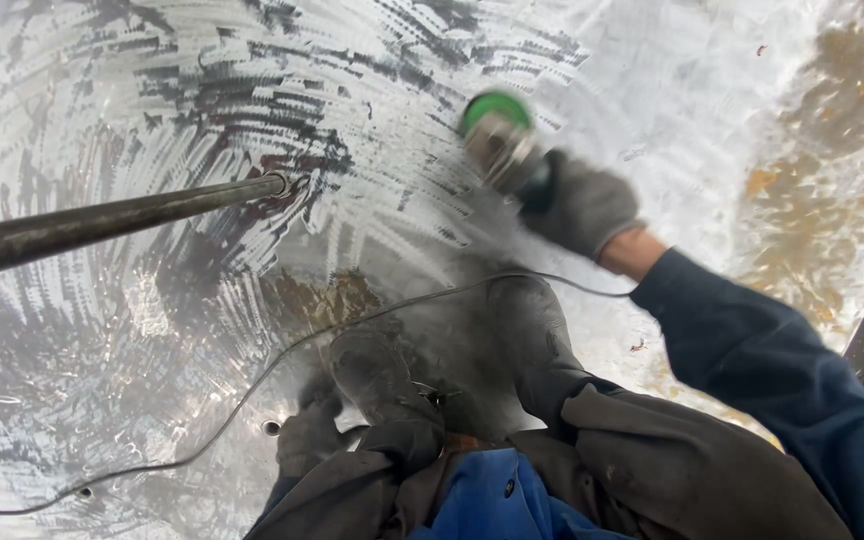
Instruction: Use a handheld angle grinder to sand and polish a large metal surface.
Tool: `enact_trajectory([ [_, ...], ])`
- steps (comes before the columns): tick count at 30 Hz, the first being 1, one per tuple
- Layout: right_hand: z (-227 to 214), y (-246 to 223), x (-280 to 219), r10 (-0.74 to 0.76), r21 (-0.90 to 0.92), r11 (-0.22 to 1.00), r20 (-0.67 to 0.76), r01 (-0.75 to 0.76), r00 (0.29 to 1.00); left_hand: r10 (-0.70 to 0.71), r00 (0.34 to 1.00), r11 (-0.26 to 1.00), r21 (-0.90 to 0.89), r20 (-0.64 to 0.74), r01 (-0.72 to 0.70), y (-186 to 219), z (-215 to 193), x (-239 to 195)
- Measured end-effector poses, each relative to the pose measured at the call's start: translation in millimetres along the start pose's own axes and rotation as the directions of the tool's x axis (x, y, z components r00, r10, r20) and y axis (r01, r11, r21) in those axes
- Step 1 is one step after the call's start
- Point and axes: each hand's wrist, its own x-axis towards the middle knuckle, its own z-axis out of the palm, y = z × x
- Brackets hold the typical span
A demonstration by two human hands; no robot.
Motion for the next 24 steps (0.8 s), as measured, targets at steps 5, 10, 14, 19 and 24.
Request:
enact_trajectory([
  [5,3.0,-4.3,-5.6,-0.037,0.067,0.997,0.064,0.033,0.997,-0.114,0.979,0.992,-0.077,-0.170,0.103,-5.1,8.9,2.8],
  [10,16.6,129.0,41.5,0.146,0.237,0.967,-0.225,-0.091,0.963,-0.226,0.924,0.967,-0.181,-0.307,0.177,-11.4,-6.4,11.8],
  [14,-0.5,181.3,40.0,0.333,0.278,0.930,-0.355,-0.242,0.873,-0.086,0.953,0.989,-0.139,-0.291,0.046,-19.2,-10.3,35.9],
  [19,2.5,93.3,-2.6,0.317,0.257,0.931,-0.226,-0.258,0.921,0.048,0.975,0.998,-0.021,-0.219,-0.054,14.3,-34.8,68.6],
  [24,-14.6,7.9,-20.6,0.175,0.122,0.974,0.141,-0.192,0.974,0.427,0.751,0.733,-0.294,-0.504,-0.613,116.5,-98.0,71.6],
])
